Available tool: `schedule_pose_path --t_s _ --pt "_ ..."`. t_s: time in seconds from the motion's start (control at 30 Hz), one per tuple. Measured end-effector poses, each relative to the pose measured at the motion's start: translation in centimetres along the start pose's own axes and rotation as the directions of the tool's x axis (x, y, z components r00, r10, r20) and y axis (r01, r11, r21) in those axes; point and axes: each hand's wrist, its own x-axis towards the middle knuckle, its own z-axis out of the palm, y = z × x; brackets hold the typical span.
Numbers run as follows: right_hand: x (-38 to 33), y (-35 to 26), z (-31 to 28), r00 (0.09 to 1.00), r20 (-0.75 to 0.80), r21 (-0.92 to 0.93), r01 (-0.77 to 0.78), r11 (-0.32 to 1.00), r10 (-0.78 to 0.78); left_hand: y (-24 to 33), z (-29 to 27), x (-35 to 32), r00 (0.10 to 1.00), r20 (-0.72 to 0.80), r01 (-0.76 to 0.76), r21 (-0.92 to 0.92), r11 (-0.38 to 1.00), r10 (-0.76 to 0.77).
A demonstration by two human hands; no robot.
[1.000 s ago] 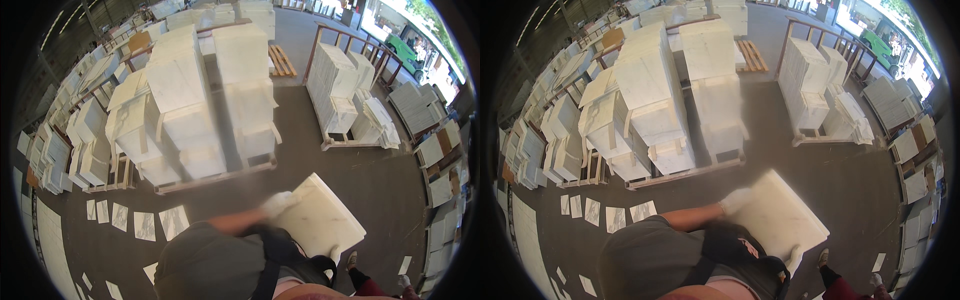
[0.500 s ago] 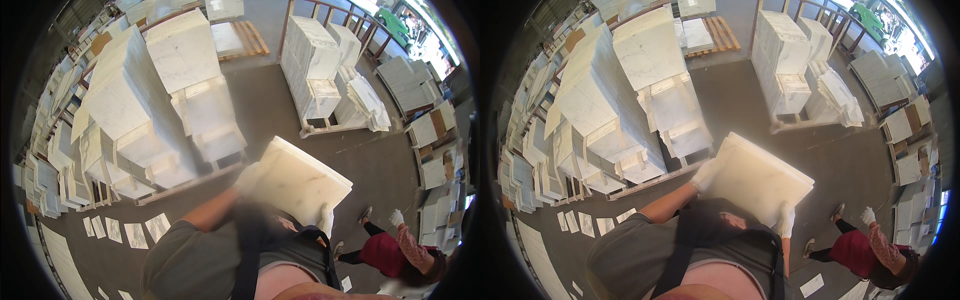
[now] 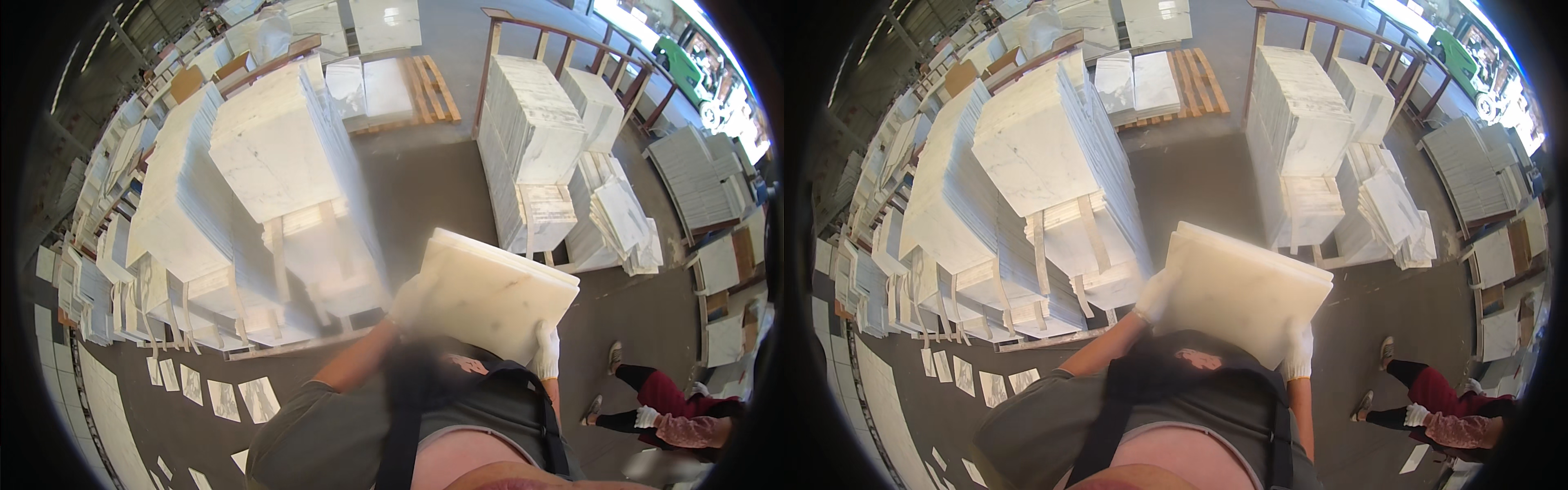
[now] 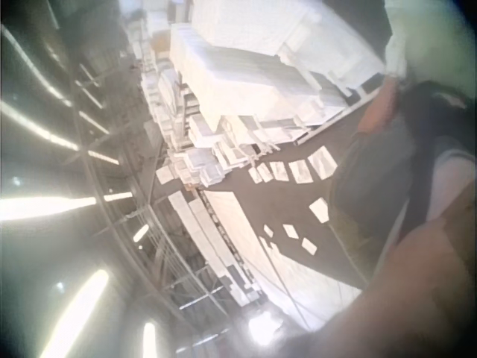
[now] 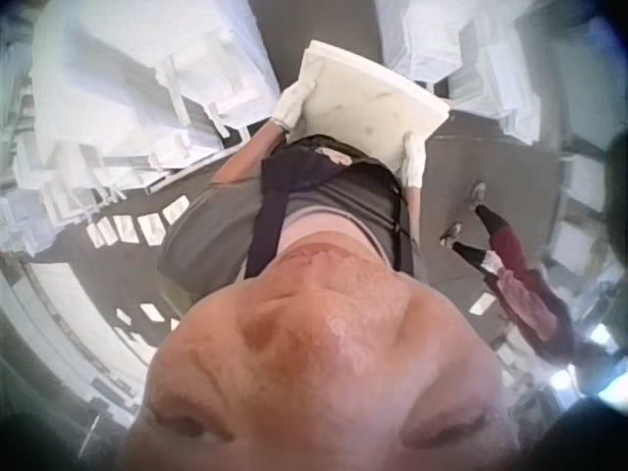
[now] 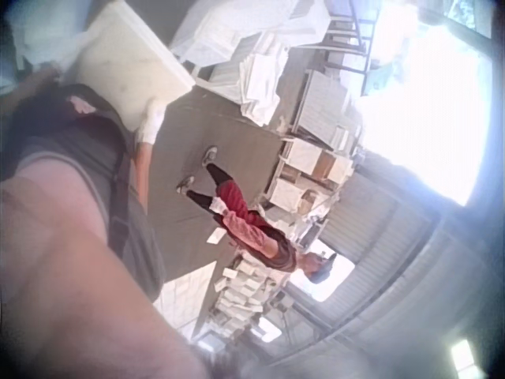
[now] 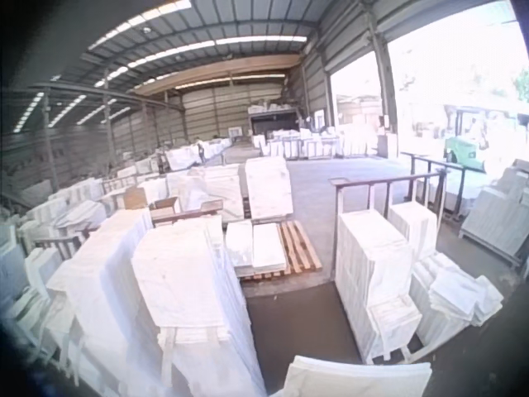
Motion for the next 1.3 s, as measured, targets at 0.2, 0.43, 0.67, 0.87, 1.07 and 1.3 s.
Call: schedule_pose_path --t_s 0.2,0.43,0.67,0.87,1.07,1.3 --pt "14.6 -2.6 2.9 0.984 0.06 -0.262 -0.144 0.954 0.165 -0.3 -1.3 6.2 0.956 -0.274 0.07 -0.148 0.987 -0.109" --pt "28.4 -4.0 10.5 0.942 0.254 -0.197 -0.169 0.966 0.217 2.7 -5.2 16.2 0.893 -0.425 0.088 -0.156 0.984 -0.147" --pt "40.3 -5.2 18.3 0.993 0.075 -0.296 -0.063 0.953 0.089 9.2 -11.2 32.0 0.949 -0.281 0.059 -0.281 0.958 -0.141" --pt "48.6 -7.4 22.5 0.985 0.09 -0.246 -0.123 0.961 0.149 12.1 -13.7 42.7 0.949 -0.305 0.009 -0.228 0.974 -0.08" --pt "63.3 -10.7 28.8 0.959 0.176 -0.318 -0.16 0.934 0.224 15.7 -15.4 53.7 0.945 -0.322 -0.033 -0.29 0.957 -0.065" --pt "78.7 -13.5 36.3 0.866 0.36 -0.399 -0.194 0.896 0.348 19.9 -16.7 61.5 0.826 -0.545 -0.093 -0.382 0.919 -0.143"
